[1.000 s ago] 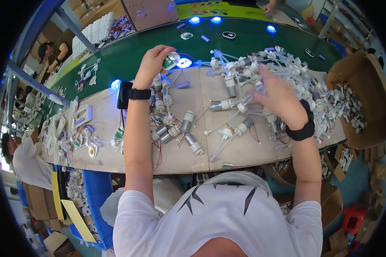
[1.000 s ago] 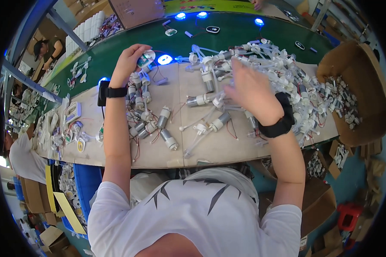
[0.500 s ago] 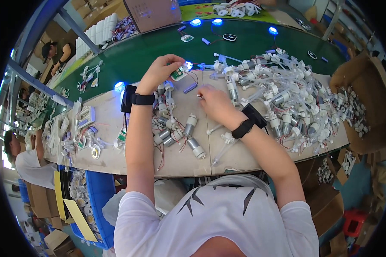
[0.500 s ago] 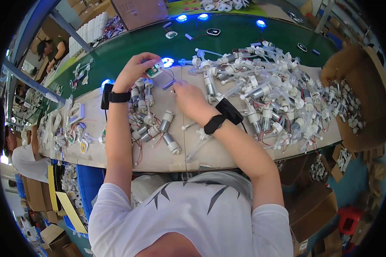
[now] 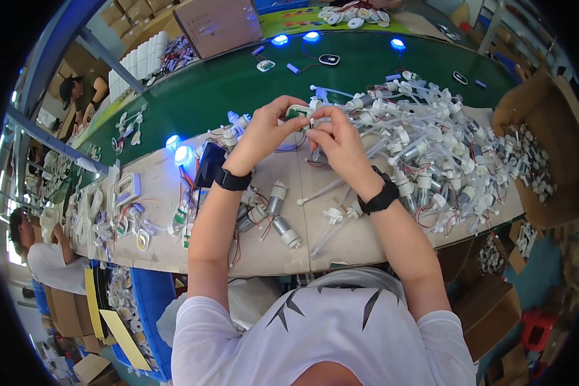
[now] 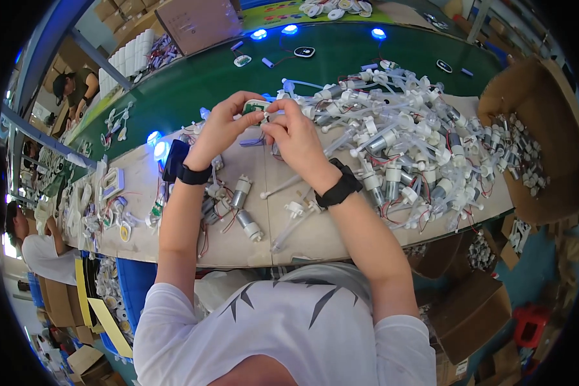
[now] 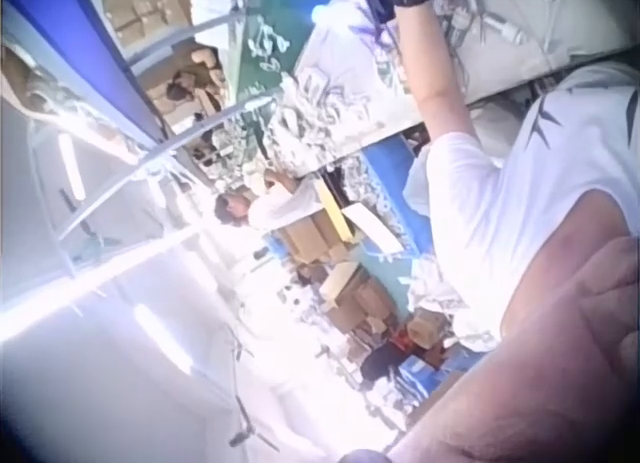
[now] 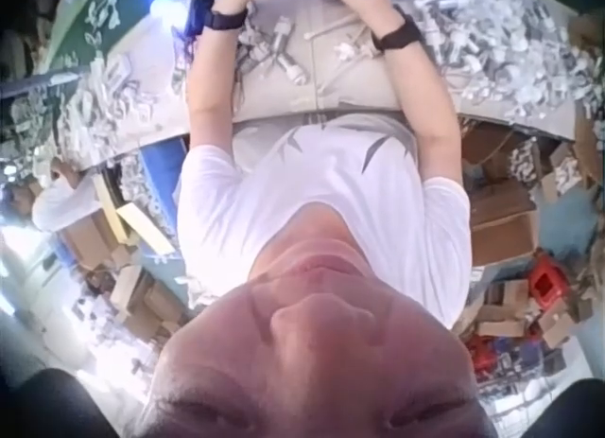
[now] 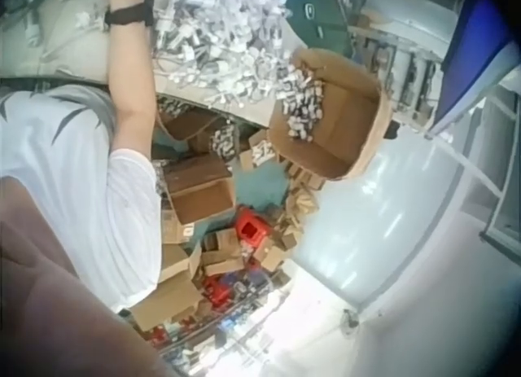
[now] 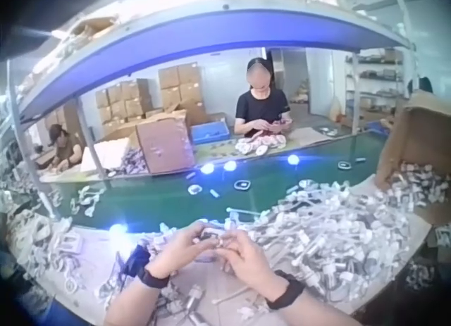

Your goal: Assembling and testing LED light units by connecting small circuit boards to wiring harnesses on a factory production line.

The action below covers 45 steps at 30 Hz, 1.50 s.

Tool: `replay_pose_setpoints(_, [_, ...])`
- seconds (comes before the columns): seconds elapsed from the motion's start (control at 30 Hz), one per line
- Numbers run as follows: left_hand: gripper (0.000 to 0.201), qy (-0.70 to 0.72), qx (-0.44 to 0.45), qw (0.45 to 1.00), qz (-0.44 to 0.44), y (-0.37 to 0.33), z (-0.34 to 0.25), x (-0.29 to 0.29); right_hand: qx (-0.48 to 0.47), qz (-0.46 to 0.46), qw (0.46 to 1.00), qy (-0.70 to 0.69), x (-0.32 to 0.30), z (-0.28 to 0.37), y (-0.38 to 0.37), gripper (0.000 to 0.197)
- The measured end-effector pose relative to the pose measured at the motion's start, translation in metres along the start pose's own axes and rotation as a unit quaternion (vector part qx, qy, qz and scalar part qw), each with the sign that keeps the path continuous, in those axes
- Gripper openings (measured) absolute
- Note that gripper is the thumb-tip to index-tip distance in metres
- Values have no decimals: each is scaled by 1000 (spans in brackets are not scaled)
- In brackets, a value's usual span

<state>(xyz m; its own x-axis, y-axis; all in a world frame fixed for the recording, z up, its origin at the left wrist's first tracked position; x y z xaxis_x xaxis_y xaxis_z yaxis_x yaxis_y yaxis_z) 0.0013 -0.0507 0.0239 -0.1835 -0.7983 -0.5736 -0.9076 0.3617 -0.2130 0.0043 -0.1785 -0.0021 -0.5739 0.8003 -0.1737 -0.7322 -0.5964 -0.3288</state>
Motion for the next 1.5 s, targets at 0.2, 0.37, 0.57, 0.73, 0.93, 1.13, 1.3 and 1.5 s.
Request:
replay_pose_setpoints(0.2, [17, 81, -65, 994, 11, 4, -11, 18, -37, -65, 994, -82, -21, -9, 3, 11])
replay_pose_setpoints(0.37, [12, 76, -5, 997, 19, 0, -21, 21, 37, -10, 997, -60, -18, -17, 3, 11])
replay_pose_setpoints(0.57, [11, -34, 61, 998, 7, -1, -24, 24, 72, -10, 997, -22, -16, -29, 0, 9])
replay_pose_setpoints(0.73, [15, 41, -25, 998, -30, 0, -7, 27, -43, -128, 973, 188, -24, 3, 9, 8])
replay_pose_setpoints(0.93, [15, 82, -31, 995, -37, 1, -3, 28, -42, -142, 965, 218, -23, 9, 11, 8])
replay_pose_setpoints(1.13, [15, 149, -122, 981, 19, 2, -1, 35, -108, -163, 938, 287, -22, 21, 15, 4])
replay_pose_setpoints(1.3, [30, 185, -27, 982, 8, -2, -4, 36, -87, -136, 929, 333, -17, 24, 13, 3])
replay_pose_setpoints(1.5, [38, 165, 7, 986, 27, -4, 0, 40, -88, -147, 918, 357, -18, 27, 14, 3])
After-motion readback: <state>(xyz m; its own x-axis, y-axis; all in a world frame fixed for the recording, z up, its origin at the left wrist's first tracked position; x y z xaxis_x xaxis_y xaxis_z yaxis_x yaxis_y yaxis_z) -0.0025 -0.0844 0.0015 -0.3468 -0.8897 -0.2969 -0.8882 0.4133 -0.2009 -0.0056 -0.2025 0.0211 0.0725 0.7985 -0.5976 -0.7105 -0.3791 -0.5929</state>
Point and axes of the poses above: each hand's wrist, its own y-axis away from the middle knuckle, its own x-axis out of the palm, z = x × y, the point moved 8 cm from there along -y, towards the middle knuckle, and after that the axes turned 14 degrees about z, right-handed, at the moved point
